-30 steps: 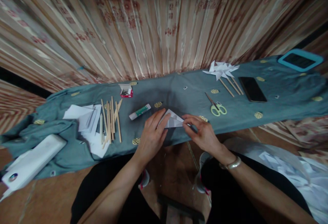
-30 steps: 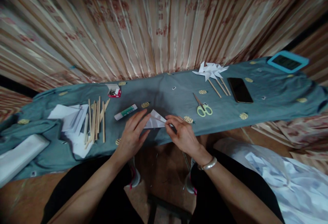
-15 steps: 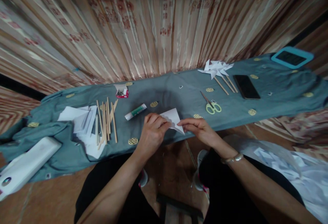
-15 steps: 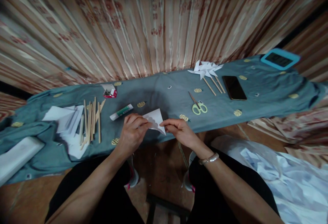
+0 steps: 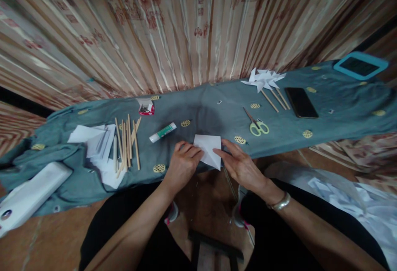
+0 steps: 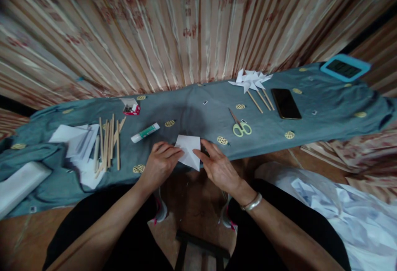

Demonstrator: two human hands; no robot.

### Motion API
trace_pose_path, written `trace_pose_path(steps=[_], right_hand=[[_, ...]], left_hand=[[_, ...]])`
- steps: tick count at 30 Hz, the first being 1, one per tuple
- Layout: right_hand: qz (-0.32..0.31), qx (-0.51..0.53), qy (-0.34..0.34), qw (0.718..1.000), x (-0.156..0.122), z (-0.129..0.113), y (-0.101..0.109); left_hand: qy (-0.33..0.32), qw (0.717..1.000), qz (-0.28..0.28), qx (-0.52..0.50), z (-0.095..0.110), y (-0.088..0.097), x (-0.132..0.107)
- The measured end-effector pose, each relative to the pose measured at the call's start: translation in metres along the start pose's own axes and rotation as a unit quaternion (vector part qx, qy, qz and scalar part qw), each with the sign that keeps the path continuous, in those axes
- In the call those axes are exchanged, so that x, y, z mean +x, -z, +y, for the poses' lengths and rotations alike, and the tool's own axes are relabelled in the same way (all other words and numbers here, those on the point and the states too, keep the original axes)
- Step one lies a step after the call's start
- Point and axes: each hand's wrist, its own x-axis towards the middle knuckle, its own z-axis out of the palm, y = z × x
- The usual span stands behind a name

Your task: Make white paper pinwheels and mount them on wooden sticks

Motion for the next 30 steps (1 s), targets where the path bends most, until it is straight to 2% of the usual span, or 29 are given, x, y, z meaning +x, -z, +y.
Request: trace_pose_path(steps=[4,8,12,17,22,27,30], right_hand=[[-0.001,-0.070,0.043,0.997,0.003,0.000,0.002],[0.003,-0.064,0.045,0.997,0.004,0.001,0.003],[-0.001,0.030,-0.011,0.999,0.008,0.006,0.004],[-0.001,0.163,-0.100,0.982,0.026,0.011,-0.001],[0.003,0.194,-0.169,0.966,0.044,0.016,-0.013],[-0.019,0.202,-0.195,0.959,0.054,0.021,-0.018],[-0.023,0.190,-0.203,0.960,0.057,0.020,-0.017]], left_hand=[[-0.009,1.000,0.000,-0.007,0.000,0.001,-0.009],[-0.006,1.000,-0.005,-0.023,-0.002,-0.001,-0.017],[0.034,0.996,0.003,-0.079,-0.004,-0.004,-0.020],[0.130,0.975,-0.013,-0.178,-0.004,-0.004,-0.018],[0.183,0.958,-0.031,-0.221,-0.007,-0.006,-0.018],[0.230,0.942,-0.027,-0.242,-0.007,-0.005,-0.018],[0.236,0.940,-0.023,-0.244,-0.006,-0.005,-0.017]])
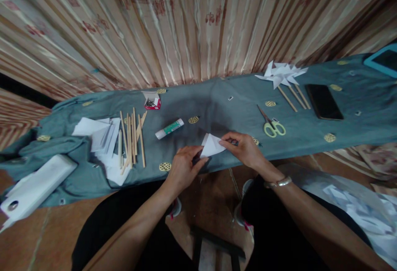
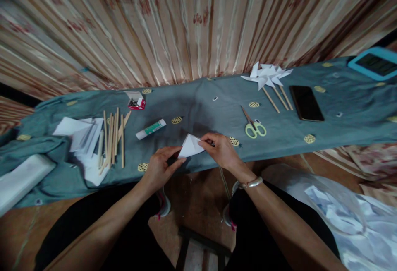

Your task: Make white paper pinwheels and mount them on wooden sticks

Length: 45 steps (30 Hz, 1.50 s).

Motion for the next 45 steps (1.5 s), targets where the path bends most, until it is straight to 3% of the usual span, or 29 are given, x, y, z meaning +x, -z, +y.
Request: trace_pose_path(steps=[13,16,19,22,24,29,45], right_hand=[[-0.007,-0.045,-0.016,0.999,0.004,-0.006,0.001],[-0.023,-0.048,0.002,0.999,0.004,-0.006,0.002],[-0.040,-0.053,0.014,0.998,0.003,-0.008,0.004],[-0.045,-0.069,0.014,0.996,0.003,-0.010,0.004],[-0.039,-0.086,0.016,0.995,0.004,-0.011,0.004],[-0.024,-0.119,0.024,0.992,0.006,-0.011,0.001],[-0.012,-0.125,0.006,0.992,0.007,-0.013,-0.002]], left_hand=[[-0.003,1.000,-0.027,-0.012,-0.006,0.003,0.009],[-0.009,1.000,0.000,0.028,0.000,0.007,0.006],[-0.094,0.987,0.025,0.124,0.012,0.006,0.001],[-0.192,0.959,-0.027,0.205,0.022,-0.003,-0.007],[-0.210,0.946,-0.061,0.238,0.023,-0.012,-0.012],[-0.177,0.943,-0.077,0.271,0.017,-0.024,-0.019],[-0.152,0.954,-0.107,0.236,0.012,-0.024,-0.016]])
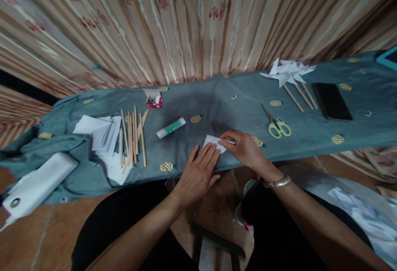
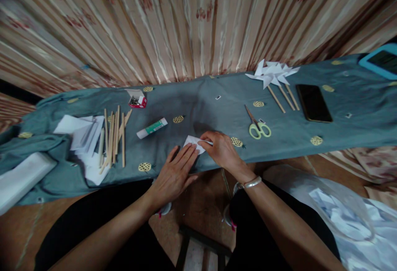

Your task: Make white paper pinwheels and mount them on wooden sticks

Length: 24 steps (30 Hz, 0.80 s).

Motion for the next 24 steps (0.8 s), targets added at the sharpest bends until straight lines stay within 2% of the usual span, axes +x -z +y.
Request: trace_pose_path(steps=[24], right_hand=[[0.008,-0.022,-0.014,1.000,0.0021,-0.0007,-0.0038]], left_hand=[[0.006,1.000,-0.015,-0.010,-0.0018,0.0000,0.0007]])
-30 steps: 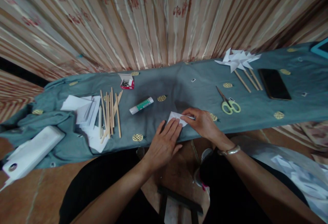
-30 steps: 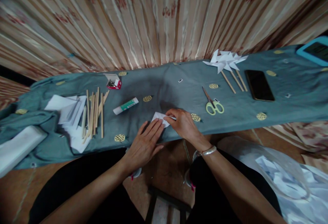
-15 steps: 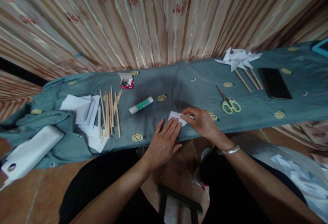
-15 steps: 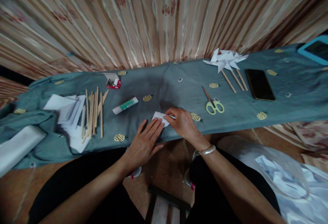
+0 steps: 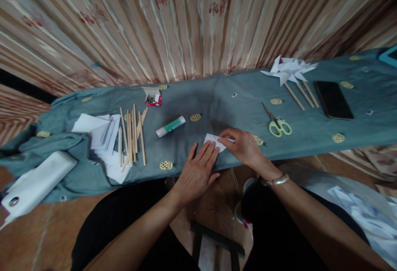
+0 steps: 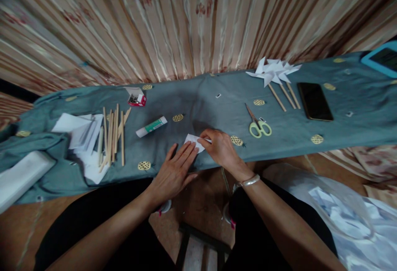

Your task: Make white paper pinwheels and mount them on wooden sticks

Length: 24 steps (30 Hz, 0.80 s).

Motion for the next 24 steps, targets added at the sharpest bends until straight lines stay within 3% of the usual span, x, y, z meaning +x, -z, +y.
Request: trace_pose_path(steps=[5,12,24], right_hand=[[0.020,-0.005,0.014,1.000,-0.005,0.000,0.000],[0.071,-0.045,0.083,0.993,-0.030,0.006,-0.001],[0.100,-0.023,0.073,0.992,-0.033,0.004,-0.016]], left_hand=[[0.001,1.000,0.003,0.002,0.000,-0.001,0.000],[0.005,0.999,-0.010,0.031,0.003,0.001,0.000],[0.019,0.999,0.004,0.040,0.007,0.004,0.001]])
